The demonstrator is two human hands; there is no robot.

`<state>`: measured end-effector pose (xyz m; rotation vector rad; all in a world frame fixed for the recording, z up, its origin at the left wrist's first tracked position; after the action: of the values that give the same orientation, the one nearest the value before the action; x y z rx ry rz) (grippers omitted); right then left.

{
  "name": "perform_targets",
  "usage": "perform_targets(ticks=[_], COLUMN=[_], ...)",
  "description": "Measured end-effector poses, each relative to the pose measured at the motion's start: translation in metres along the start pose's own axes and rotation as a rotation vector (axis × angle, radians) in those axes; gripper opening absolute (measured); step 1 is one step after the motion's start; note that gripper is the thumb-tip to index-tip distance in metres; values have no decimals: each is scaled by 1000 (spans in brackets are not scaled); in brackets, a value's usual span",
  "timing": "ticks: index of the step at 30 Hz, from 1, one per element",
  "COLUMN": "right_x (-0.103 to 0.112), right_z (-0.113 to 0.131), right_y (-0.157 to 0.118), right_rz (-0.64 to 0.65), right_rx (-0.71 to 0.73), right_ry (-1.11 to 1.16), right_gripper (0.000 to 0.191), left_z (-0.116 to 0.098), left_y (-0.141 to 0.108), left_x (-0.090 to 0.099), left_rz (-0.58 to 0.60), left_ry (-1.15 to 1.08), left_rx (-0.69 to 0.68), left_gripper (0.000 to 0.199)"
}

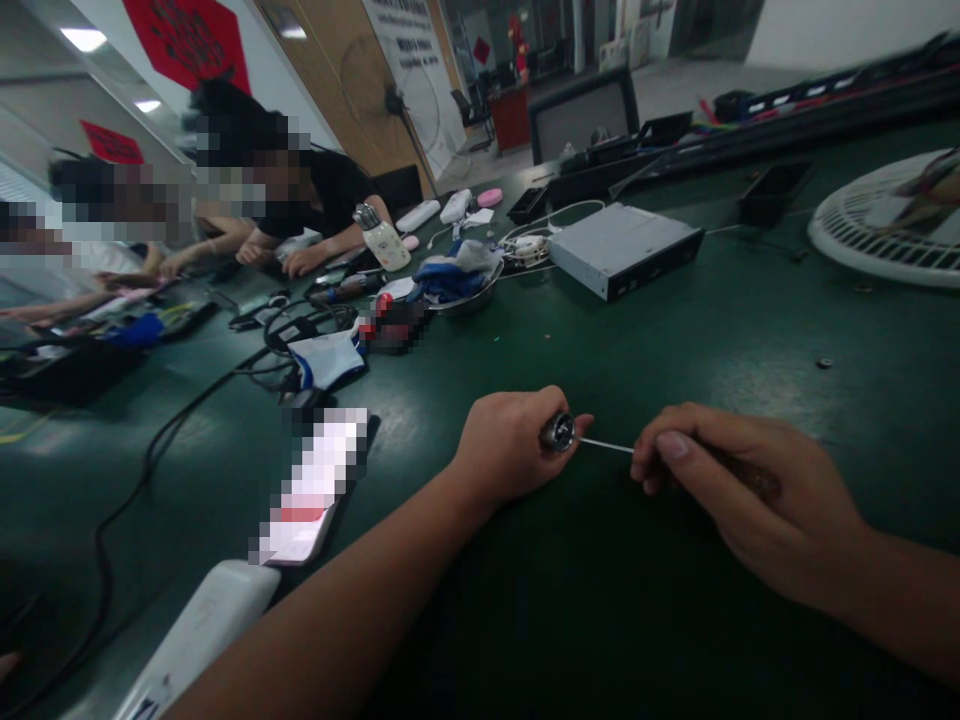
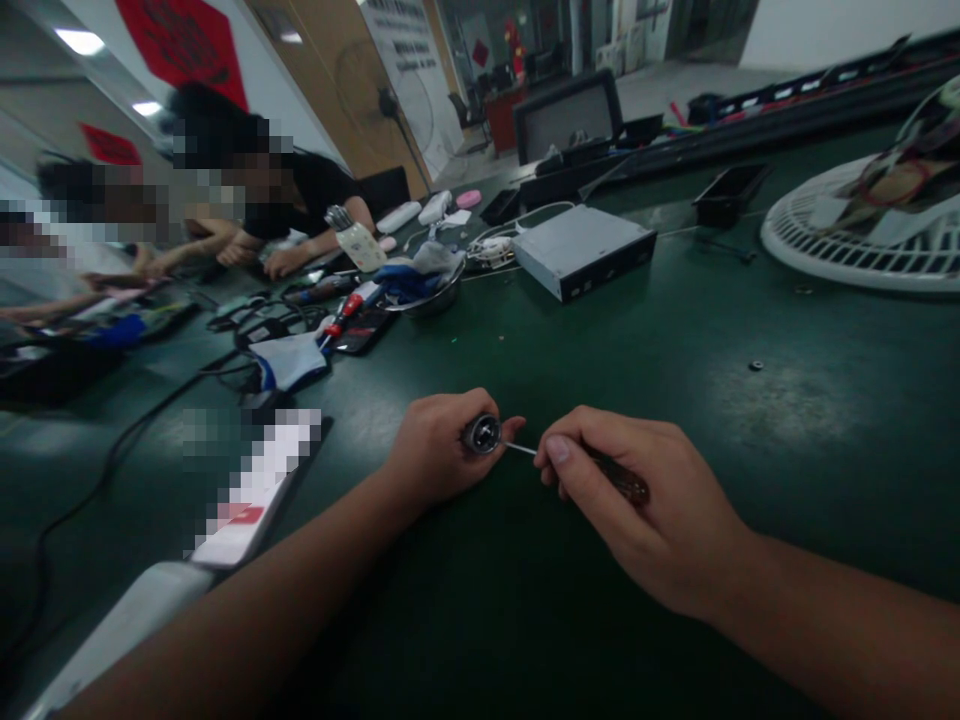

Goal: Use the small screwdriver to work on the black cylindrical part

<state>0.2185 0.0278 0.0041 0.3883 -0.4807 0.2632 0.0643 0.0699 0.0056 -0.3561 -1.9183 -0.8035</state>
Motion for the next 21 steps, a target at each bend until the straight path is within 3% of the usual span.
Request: perform_targets(ticks=[7, 15, 18, 21], right_x=[4, -2, -4, -2], right_z=[-5, 4, 8, 6], right_y=[0, 3, 2, 2], right_rz=[-61, 38, 83, 51], right_rx=[-49, 35, 75, 44], right_ry=[-13, 147, 118, 55], right_gripper=[26, 23, 24, 27], left_z=[2, 3, 2, 3], left_y=[-1, -2, -2, -1], left_x=[-3, -6, -6, -6], left_rz=[34, 59, 60, 61], left_ry=[-6, 27, 32, 29], left_rx=[13, -3, -14, -7], left_gripper=[27, 26, 26, 26])
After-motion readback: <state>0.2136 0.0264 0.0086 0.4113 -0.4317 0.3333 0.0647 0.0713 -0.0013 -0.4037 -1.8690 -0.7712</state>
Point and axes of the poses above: each hand's wrist, its own y-axis towards the middle knuckle, its own x-axis out of the back of the hand, z = x × y, the point moved 8 cm from there along y, towards the middle knuckle, and after that the axes turned 6 degrees about -y, right-handed, at the moved point
